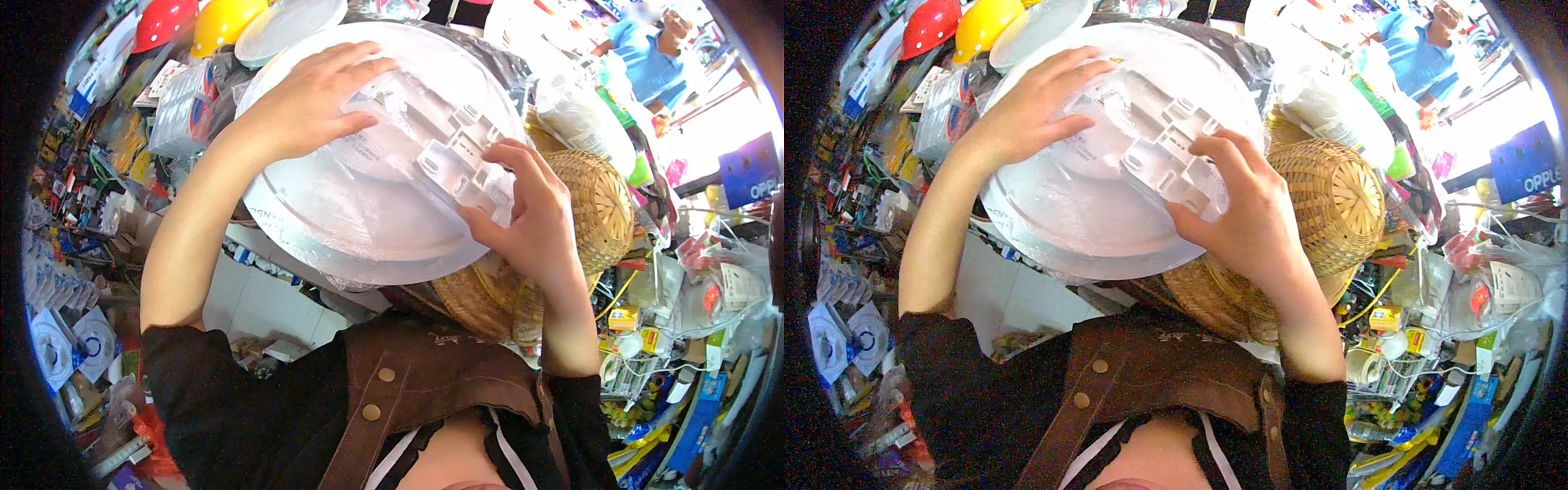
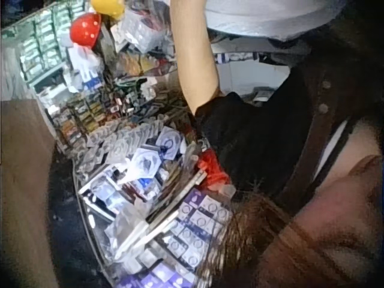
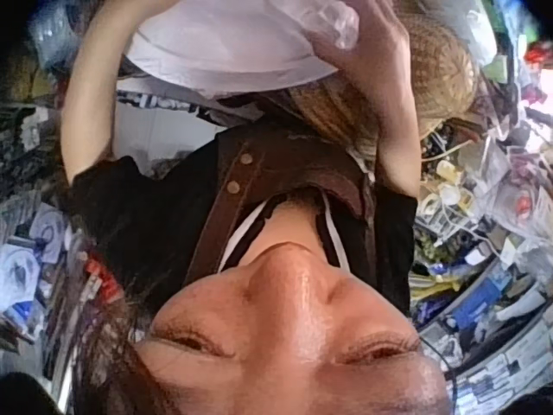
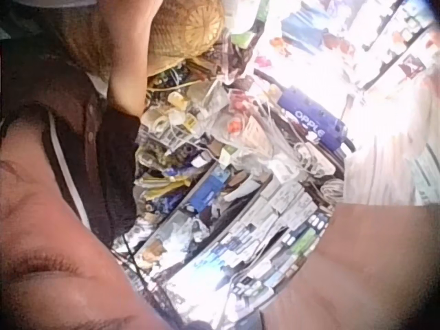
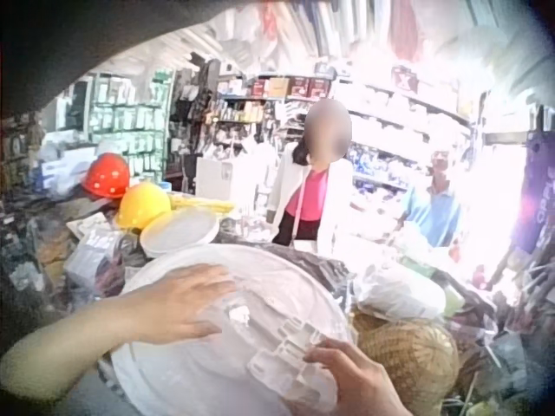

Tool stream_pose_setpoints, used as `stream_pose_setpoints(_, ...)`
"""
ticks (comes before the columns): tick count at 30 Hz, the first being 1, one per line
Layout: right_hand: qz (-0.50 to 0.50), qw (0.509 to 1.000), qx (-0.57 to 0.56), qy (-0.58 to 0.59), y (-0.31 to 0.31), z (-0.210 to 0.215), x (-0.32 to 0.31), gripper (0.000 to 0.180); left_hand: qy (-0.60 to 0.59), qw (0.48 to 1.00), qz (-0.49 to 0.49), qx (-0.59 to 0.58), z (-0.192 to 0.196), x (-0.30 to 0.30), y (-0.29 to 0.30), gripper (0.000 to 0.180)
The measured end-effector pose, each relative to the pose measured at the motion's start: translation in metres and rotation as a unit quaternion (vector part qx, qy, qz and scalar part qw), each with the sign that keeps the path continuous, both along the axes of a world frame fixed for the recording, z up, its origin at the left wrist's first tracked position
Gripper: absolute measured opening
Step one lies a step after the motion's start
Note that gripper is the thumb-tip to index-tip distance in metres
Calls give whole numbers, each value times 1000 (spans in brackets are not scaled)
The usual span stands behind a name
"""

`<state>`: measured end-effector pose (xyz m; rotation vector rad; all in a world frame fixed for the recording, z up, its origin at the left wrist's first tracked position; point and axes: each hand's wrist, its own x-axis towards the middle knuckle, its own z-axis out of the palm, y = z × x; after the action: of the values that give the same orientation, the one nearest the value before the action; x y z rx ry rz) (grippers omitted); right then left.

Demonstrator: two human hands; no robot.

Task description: The person assembles a ceiling light fixture by attaching a mounting bracket to the back of a circular light cover. They then retrieve a light bulb, write on it with a marker, and place it in a plastic bag.

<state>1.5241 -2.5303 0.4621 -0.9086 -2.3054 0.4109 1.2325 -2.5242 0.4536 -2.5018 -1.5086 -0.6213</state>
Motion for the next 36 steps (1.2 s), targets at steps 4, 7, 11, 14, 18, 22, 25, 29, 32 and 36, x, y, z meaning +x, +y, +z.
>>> stream_pose_setpoints(4,74,979,-91,165,2,-13,40,52,-35,999,-7,-19,-7,9,39,34)
stream_pose_setpoints(7,164,939,-85,290,6,-36,58,63,-152,988,24,-23,-4,1,67,21)
stream_pose_setpoints(11,202,920,-111,316,5,-38,66,68,62,953,245,167,5,-39,61,37)
stream_pose_setpoints(14,187,924,-96,319,-1,-37,57,65,5,930,72,361,35,-5,19,52)
stream_pose_setpoints(18,138,968,-6,208,-10,-17,41,62,-301,894,-109,-315,54,88,-66,60)
stream_pose_setpoints(22,136,972,30,188,-23,-4,27,68,-549,781,-132,-266,9,116,-77,61)
stream_pose_setpoints(25,98,941,-83,312,-33,-6,37,61,-668,624,-155,-375,-1,111,-85,62)
stream_pose_setpoints(29,-1,902,-216,373,-51,2,54,29,-752,506,-203,-371,-12,122,-103,59)
stream_pose_setpoints(32,54,909,-267,315,-59,-3,63,29,-783,466,-215,-351,-23,135,-113,57)
stream_pose_setpoints(36,93,878,-349,315,-72,1,69,33,-830,395,-220,-327,-37,155,-120,51)
